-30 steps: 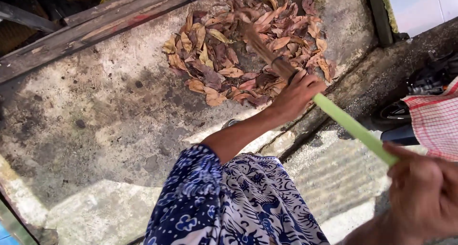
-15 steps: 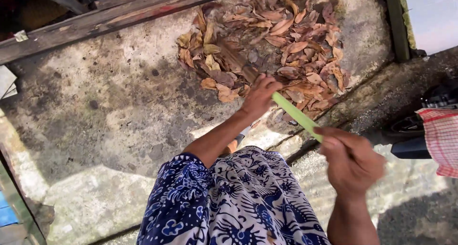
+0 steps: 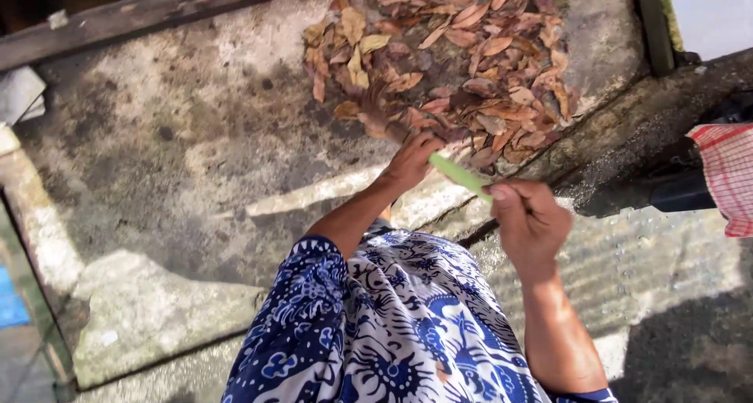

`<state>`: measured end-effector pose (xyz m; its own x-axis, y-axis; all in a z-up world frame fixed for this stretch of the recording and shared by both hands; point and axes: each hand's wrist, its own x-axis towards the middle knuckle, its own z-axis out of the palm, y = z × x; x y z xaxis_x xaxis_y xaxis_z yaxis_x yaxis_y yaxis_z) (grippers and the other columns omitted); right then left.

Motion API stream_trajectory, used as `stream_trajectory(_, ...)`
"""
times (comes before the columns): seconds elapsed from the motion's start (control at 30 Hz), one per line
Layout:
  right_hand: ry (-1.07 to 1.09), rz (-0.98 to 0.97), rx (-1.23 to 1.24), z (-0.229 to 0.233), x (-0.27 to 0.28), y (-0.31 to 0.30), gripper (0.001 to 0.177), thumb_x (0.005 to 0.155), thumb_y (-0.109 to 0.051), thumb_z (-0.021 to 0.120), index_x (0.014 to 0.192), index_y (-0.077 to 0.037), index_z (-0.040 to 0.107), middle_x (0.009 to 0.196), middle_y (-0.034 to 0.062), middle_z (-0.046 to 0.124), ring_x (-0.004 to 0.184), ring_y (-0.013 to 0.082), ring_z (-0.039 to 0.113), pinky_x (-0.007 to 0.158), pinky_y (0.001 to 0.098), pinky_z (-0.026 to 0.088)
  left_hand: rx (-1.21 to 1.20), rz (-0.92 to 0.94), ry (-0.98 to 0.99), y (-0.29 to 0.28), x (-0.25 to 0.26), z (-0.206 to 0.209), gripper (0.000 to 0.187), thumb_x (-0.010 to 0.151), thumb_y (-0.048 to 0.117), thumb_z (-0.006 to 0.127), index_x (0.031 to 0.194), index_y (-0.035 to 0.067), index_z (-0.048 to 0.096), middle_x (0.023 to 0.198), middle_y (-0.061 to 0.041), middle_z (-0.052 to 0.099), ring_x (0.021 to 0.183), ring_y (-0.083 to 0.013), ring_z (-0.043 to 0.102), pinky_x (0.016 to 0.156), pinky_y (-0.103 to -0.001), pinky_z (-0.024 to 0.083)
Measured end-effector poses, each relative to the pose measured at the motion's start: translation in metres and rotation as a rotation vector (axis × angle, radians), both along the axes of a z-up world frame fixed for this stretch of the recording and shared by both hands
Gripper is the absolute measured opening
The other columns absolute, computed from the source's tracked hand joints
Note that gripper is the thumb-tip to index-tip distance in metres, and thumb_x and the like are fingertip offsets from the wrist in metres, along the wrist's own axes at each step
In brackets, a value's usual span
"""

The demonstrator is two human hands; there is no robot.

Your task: Sweeping dry leaves on a concrete patio and then repairing the broom handle by wrapping it with green adhesive tape.

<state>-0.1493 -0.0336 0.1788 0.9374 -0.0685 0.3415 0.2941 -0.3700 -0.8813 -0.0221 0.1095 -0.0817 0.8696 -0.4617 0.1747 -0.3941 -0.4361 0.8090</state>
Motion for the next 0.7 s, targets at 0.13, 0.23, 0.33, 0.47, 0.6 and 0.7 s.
stream_trajectory(0.13,-0.159,0.074,-0.099,0.076,-0.025,-0.006,0.011,0.108,-0.005,0.064,0.105,0.002,0.071,0.08,0.011,0.07,0.05,0.0058,0.054,0.044,0.0192,0.042,-0.05,0.054,-0.121,-0.029,-0.016,0.052,0.044,0.086,-0.008,0.071,0.123,0.013,0.063,0.128,-0.008,0.058,0.125,-0.029,0.054,0.112,-0.042,0.045)
stream_trajectory(0.23,-0.205,0.012,-0.115,0.109,-0.054,-0.013,0.011,0.113,-0.009,0.065,0.109,0.0,0.069,0.072,0.0067,0.066,0.055,0.0058,0.059,0.054,0.0261,0.054,-0.09,0.022,-0.158,-0.042,-0.04,0.103,0.044,0.084,-0.01,0.069,0.119,0.015,0.065,0.127,-0.005,0.061,0.123,-0.0266,0.055,0.115,-0.04,0.044)
stream_trajectory(0.33,-0.213,-0.058,-0.131,0.081,-0.066,-0.024,0.01,0.116,-0.006,0.065,0.109,0.001,0.067,0.082,0.014,0.07,0.059,0.0081,0.063,0.049,0.0257,0.051,-0.092,-0.086,-0.069,-0.044,-0.06,0.086,0.049,0.08,-0.017,0.064,0.118,0.013,0.066,0.124,-0.007,0.062,0.118,-0.0269,0.056,0.112,-0.039,0.043)
stream_trajectory(0.47,-0.088,-0.079,-0.139,0.012,-0.061,0.001,0.007,0.109,-0.007,0.067,0.106,-0.001,0.068,0.081,0.0088,0.07,0.062,0.0063,0.06,0.05,0.0219,0.046,-0.031,-0.128,0.087,-0.005,-0.075,0.008,0.036,0.088,-0.013,0.063,0.115,0.011,0.067,0.12,-0.009,0.062,0.12,-0.0276,0.055,0.105,-0.037,0.048)
stream_trajectory(0.6,0.038,-0.055,-0.106,-0.005,-0.073,0.036,0.007,0.106,-0.008,0.071,0.106,-0.001,0.07,0.078,0.0063,0.068,0.066,0.0073,0.059,0.055,0.0221,0.046,0.01,-0.009,0.022,0.05,-0.083,-0.007,0.036,0.084,-0.01,0.067,0.115,0.008,0.065,0.118,-0.011,0.06,0.113,-0.0275,0.056,0.102,-0.038,0.049)
stream_trajectory(0.7,-0.077,0.023,-0.135,0.029,-0.072,0.039,0.006,0.109,-0.006,0.067,0.11,-0.001,0.07,0.089,0.009,0.074,0.068,0.0074,0.065,0.055,0.0211,0.05,-0.051,0.034,-0.054,0.061,-0.081,0.034,0.034,0.083,-0.007,0.072,0.113,0.007,0.065,0.117,-0.01,0.061,0.115,-0.0305,0.055,0.102,-0.042,0.046)
